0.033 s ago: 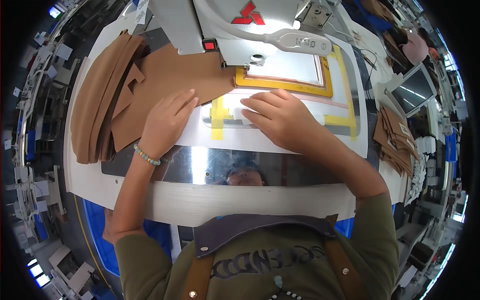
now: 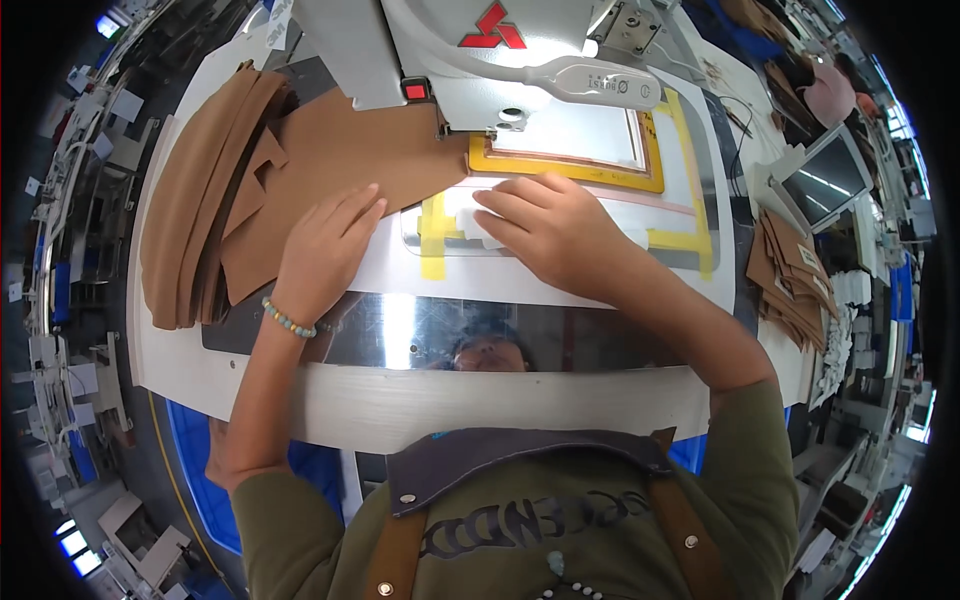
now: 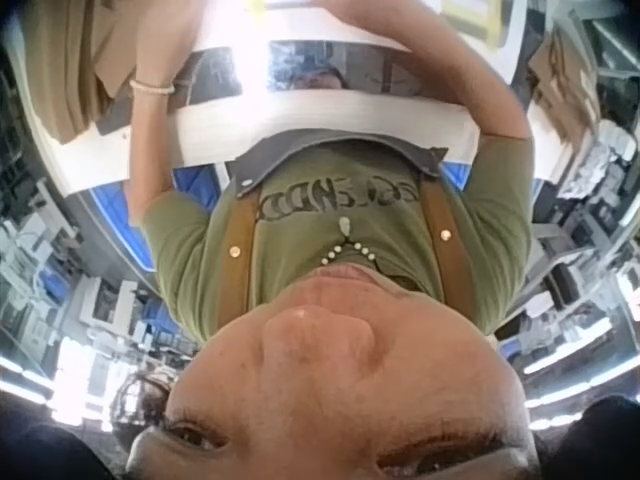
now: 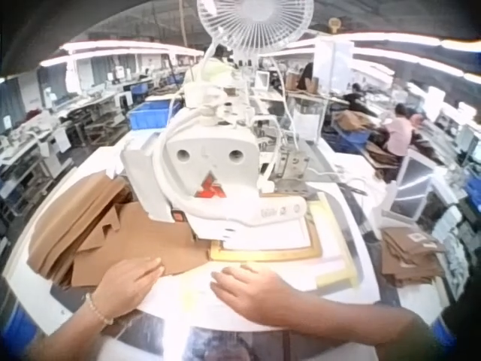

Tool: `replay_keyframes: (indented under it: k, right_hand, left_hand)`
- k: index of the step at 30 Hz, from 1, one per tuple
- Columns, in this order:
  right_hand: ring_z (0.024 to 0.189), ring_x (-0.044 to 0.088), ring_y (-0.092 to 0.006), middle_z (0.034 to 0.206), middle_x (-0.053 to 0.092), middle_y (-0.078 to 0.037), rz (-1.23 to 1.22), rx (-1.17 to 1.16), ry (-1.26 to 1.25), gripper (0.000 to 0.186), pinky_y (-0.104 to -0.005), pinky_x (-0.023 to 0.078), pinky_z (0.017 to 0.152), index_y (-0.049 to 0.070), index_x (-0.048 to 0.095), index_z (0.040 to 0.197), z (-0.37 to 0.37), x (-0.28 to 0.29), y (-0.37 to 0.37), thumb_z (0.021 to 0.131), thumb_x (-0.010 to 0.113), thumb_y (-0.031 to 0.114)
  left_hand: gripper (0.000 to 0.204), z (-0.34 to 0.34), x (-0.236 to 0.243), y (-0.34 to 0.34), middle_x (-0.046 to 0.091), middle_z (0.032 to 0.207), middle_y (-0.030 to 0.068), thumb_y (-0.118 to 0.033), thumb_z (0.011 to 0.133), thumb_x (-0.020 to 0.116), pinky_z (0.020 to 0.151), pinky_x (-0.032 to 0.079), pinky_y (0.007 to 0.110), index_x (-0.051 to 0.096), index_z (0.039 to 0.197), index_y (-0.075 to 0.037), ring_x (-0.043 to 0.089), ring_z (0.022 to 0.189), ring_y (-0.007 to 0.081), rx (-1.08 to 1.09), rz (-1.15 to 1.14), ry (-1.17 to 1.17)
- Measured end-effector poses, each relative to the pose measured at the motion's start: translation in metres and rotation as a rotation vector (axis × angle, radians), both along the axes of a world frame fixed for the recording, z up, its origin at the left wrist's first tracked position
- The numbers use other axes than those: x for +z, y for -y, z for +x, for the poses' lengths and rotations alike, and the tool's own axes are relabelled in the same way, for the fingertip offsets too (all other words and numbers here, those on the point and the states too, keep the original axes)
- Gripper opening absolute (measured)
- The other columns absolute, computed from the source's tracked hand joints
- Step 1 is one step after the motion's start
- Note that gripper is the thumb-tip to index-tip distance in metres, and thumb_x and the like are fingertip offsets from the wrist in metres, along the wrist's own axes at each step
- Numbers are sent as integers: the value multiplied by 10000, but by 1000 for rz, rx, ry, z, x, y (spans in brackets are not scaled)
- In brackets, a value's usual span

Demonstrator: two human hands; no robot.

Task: The recorder uses an industrial sewing machine to sew patches onto leather panels.

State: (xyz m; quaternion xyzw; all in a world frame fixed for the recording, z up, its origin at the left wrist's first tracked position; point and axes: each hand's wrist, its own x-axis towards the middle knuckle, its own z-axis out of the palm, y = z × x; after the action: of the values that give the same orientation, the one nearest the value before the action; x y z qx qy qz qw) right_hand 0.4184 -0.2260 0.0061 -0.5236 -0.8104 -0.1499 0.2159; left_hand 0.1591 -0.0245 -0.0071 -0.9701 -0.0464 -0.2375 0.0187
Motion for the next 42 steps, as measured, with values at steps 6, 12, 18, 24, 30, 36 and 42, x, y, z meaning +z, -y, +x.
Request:
replay_keyframes:
  k: [6,12,18,24,30,36,42]
  right_hand:
    - [923,614,-180,931,661,-8,162,-72,258,126,-308,487,723,82,743,932,-4,-21,-52,824,740,147]
    - [889,606,-179,819,619,6,66,-103,322,83,-314,493,711,119,703,844,-11,-25,-60,800,757,163]
    - [867,599,-171,848,595,-2,144,-146,329,90,-308,481,685,127,651,802,-6,-21,-36,787,733,162]
    - [864,602,-184,881,595,-19,33,-228,328,94,-299,489,702,90,655,817,31,0,16,768,723,132]
    - [912,638,-189,948,677,-33,23,-257,169,127,-328,530,730,61,731,957,54,-5,47,833,734,90]
    - [943,673,-237,971,697,-55,-4,-340,-120,147,-393,561,820,66,740,1066,75,9,44,928,706,105]
    - [988,716,-271,1047,761,-117,-356,-463,-609,256,-385,557,863,45,745,1187,109,16,1,1024,559,114]
  left_hand:
    - [211,-75,-3,-2,766,1200,117,-57,905,741,871,596,414,761,1105,7,723,1018,307,234,50,-26]
    - [207,-125,-4,-15,761,1148,120,4,910,703,868,603,392,769,1105,9,723,1003,309,504,164,-149]
    - [294,-118,-13,-28,756,1161,125,-2,903,710,889,598,400,774,1190,0,718,1022,308,441,146,-94]
    - [331,-56,-8,-29,752,1151,135,1,894,710,886,589,411,775,1218,-6,714,1016,311,242,170,-66]
    - [322,-13,-8,-34,719,1134,127,-9,886,711,872,579,402,786,1200,-9,695,1002,304,231,106,-113]
    - [317,-71,-1,-52,672,1099,177,34,910,604,913,555,485,768,1182,17,677,1069,396,695,84,-232]
    - [465,-135,17,-46,669,1179,191,61,855,623,931,556,499,721,1305,-6,667,1111,400,1053,-20,-545]
